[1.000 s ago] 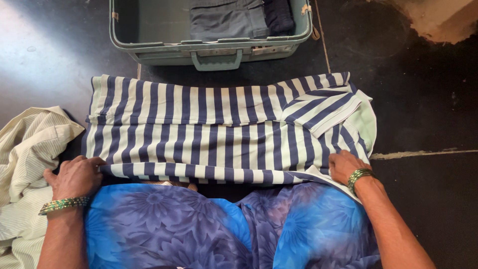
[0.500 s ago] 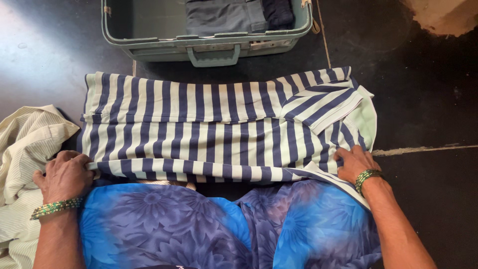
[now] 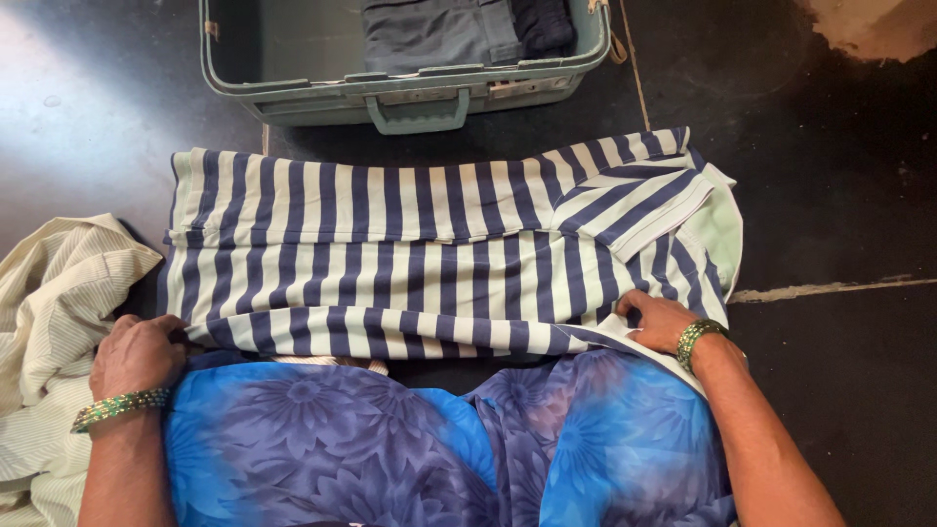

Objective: The person folds a striped polo shirt and a long-sleeved button-up shirt by hand, then places them into an open suitcase on the floor.

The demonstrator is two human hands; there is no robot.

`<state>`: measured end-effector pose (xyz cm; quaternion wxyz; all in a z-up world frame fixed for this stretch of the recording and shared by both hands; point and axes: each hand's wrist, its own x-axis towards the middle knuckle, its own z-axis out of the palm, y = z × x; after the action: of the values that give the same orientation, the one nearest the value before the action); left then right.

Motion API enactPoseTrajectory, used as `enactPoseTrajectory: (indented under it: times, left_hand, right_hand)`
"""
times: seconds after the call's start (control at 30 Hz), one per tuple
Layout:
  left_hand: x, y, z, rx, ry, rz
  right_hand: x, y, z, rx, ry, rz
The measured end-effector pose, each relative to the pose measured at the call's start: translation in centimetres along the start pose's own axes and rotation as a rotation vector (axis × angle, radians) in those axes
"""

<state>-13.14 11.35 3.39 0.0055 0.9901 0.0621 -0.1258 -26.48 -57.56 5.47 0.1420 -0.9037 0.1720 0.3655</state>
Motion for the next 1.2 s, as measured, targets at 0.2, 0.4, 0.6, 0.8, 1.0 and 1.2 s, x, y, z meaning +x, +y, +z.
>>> enactPoseTrajectory:
  times: [0.2, 0.4, 0.6, 0.8, 1.0, 1.2]
  left_hand:
    - [0.4, 0.1, -0.2, -0.036, -0.004, -0.012]
    - [0.9, 0.0, -0.4, -0.049, -0.022, 0.007]
    - [2.0, -1.2, 0.6, -0.038, -0.035, 0.065]
    - [3.6, -1.2, -1.8, -0.056, -0.031, 0.044]
    - [9.3, 1.7, -4.9, -0.143, 0.299, 0.083]
    - [11.0, 7.3, -3.2, -0.255, 0.528, 0.185]
  right_hand:
    - [2.7, 3.0, 1.6, -0.024, -0.125, -0.005]
    - [2.1, 3.5, 1.6, 0.016, -0.196, -0.052]
    - [-1.2, 0.9, -2.4, 0.108, -0.222, -0.023]
    - [-2.8, 1.5, -6.5, 0.537, -0.007, 0.067]
    - [-1.8, -0.8, -11.9, 0.251, 0.610, -0.082]
    - [2.2, -1.6, -11.8, 0.128, 0.861, -0.141]
